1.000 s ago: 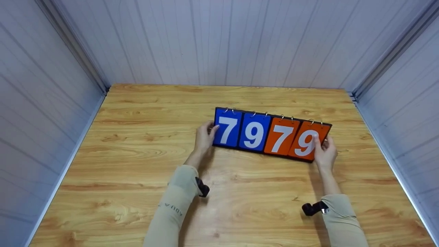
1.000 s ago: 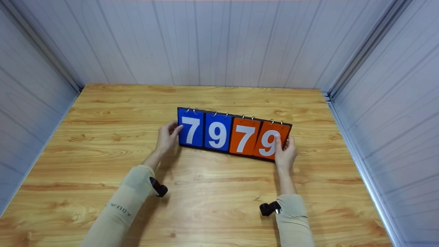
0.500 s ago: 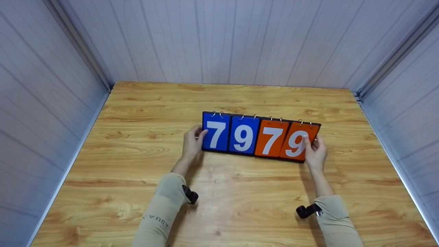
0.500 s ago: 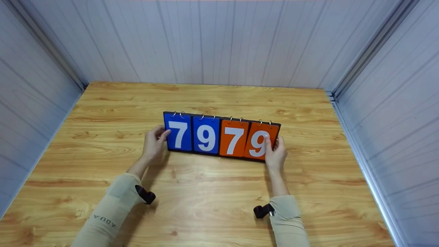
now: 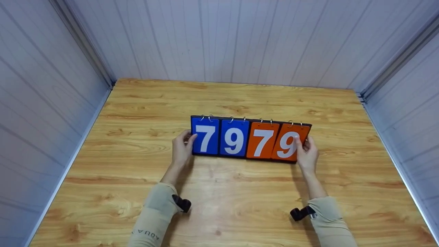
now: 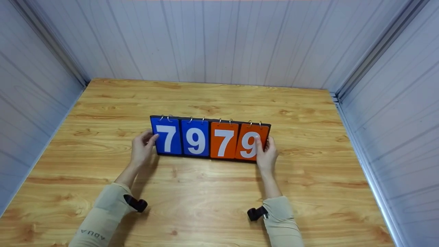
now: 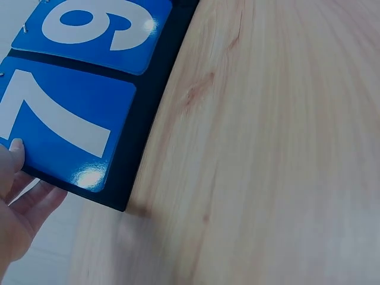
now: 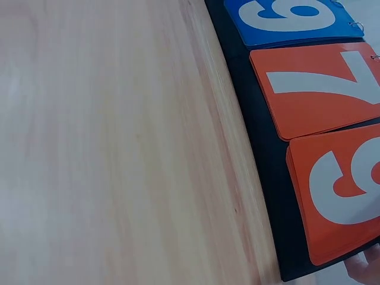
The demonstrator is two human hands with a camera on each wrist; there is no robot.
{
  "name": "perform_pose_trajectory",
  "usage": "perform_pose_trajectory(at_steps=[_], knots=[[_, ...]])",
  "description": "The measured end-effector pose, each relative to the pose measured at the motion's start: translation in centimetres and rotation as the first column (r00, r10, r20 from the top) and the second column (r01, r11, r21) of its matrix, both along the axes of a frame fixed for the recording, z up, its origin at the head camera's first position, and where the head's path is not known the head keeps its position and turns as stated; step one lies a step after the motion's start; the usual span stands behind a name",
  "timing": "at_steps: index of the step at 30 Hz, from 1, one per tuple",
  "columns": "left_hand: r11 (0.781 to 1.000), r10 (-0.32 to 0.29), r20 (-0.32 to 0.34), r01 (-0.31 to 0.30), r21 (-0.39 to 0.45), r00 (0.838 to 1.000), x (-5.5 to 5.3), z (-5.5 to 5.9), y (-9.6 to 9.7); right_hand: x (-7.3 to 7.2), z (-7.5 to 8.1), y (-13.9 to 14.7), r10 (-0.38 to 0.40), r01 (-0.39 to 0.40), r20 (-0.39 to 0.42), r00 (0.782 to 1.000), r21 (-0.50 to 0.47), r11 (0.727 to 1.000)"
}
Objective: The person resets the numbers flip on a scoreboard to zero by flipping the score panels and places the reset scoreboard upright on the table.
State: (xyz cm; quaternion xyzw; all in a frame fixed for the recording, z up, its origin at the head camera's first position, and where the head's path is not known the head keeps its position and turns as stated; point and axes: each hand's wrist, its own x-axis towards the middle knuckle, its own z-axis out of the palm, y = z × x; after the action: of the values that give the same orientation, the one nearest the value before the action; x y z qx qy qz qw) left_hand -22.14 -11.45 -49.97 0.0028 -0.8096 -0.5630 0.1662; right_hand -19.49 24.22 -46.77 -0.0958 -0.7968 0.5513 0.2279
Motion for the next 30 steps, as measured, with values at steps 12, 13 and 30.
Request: perform_pose_trajectory(at_steps=[12,13,30], knots=[[0.998,0.038,0.019,-0.039,0.056,0.999,0.7,0.0,-0.3,-0.1,-0.2,0.0,0.037,-0.037,-0.037,0.999,0.016,0.999],[0.998,0.037,0.02,-0.038,0.057,0.999,0.7,-0.1,-0.2,-0.2,-0.4,0.3,0.043,-0.043,-0.04,0.998,0.005,0.999],[0.992,0.068,-0.051,-0.062,0.113,0.996,0.1,-0.6,0.4,-0.5,-2.1,2.4,0.056,-0.053,0.065,0.996,-0.055,0.997]])
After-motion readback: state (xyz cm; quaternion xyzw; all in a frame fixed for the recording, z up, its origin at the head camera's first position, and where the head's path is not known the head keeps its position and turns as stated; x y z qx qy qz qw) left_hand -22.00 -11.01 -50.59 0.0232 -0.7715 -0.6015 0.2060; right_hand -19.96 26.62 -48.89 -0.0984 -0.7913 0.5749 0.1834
